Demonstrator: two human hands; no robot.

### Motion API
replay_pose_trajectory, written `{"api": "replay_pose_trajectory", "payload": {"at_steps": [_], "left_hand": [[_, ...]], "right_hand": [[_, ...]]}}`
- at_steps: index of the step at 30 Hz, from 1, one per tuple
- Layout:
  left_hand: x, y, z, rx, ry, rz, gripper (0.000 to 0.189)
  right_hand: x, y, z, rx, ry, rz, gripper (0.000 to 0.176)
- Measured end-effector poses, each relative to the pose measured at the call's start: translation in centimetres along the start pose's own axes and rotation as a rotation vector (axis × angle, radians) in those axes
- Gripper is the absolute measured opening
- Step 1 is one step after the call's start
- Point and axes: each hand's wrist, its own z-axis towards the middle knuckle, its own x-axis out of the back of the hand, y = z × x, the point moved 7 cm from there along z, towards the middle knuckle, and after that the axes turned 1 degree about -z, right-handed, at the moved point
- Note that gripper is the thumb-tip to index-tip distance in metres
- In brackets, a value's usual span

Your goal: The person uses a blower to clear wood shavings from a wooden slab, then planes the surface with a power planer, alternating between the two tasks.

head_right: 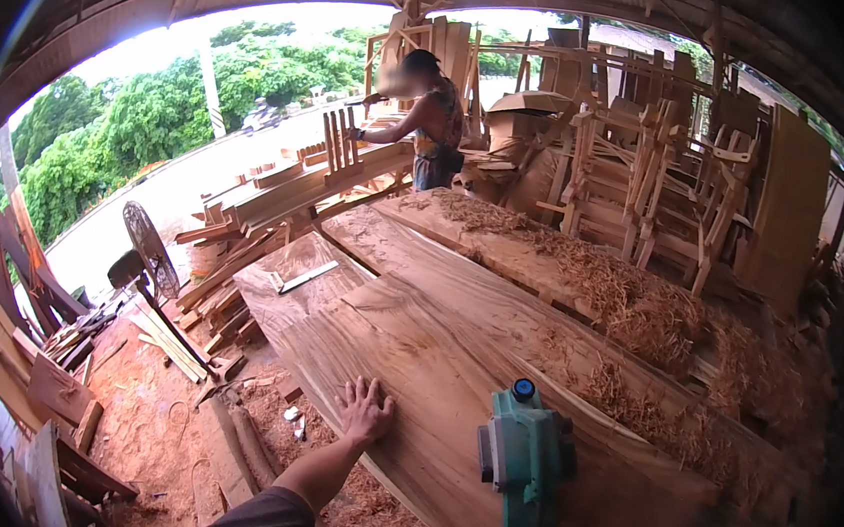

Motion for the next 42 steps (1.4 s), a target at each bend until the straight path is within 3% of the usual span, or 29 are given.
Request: {"api": "replay_pose_trajectory", "payload": {"at_steps": [14,17,19,20,21,22,23,24,27,29,31,33,34,37,42], "left_hand": [[0.0,0.1,-0.1,0.002,-0.005,-0.018,0.072],[0.2,0.2,0.0,0.016,-0.022,0.027,0.071],[0.0,0.3,0.1,0.004,-0.076,0.058,0.07],[0.4,0.7,-0.2,0.008,-0.089,0.079,0.069],[0.8,1.1,-0.4,0.007,-0.103,0.103,0.069],[0.6,1.0,-0.5,0.018,-0.128,0.112,0.069],[0.5,1.1,-0.3,0.031,-0.143,0.116,0.069],[0.4,1.2,-0.1,0.028,-0.154,0.125,0.069],[0.3,1.3,-0.3,0.014,-0.148,0.161,0.07],[0.2,1.5,-0.3,0.0,-0.134,0.179,0.069],[0.0,1.5,-0.1,0.015,-0.122,0.184,0.069],[-0.1,1.2,0.0,0.011,-0.117,0.193,0.069],[-0.2,1.2,0.2,0.008,-0.111,0.195,0.068],[-0.4,1.0,0.4,-0.023,-0.095,0.215,0.068],[-1.1,0.3,1.0,-0.016,-0.159,0.205,0.069]], "right_hand": [[0.5,-0.3,0.2,-0.033,-0.05,-0.032,0.031],[0.1,0.2,-0.2,-0.003,-0.049,-0.073,0.039],[-2.4,3.8,-1.7,-0.122,-0.032,-0.063,0.04],[-4.0,6.4,-2.8,-0.328,0.059,0.107,0.029],[-1.8,3.5,1.0,-0.61,-0.059,0.28,0.032],[-2.4,3.3,2.6,-0.747,-0.042,0.494,0.034],[-2.5,1.6,4.9,-0.58,0.14,0.611,0.037],[-0.5,-2.3,9.0,-0.455,0.156,0.621,0.038],[-0.5,-8.2,16.7,-0.219,0.035,0.47,0.052],[-3.0,-9.0,19.7,-0.268,-0.039,0.356,0.058],[-8.2,-6.9,21.1,-0.39,-0.276,0.362,0.06],[-10.9,-5.3,21.3,-0.374,-0.282,0.366,0.057],[-10.9,-5.1,21.8,-0.363,-0.282,0.366,0.055],[-10.7,-4.4,21.4,-0.555,-0.607,0.26,0.05],[-3.6,-6.3,15.3,-0.626,-0.427,0.411,0.046]]}}
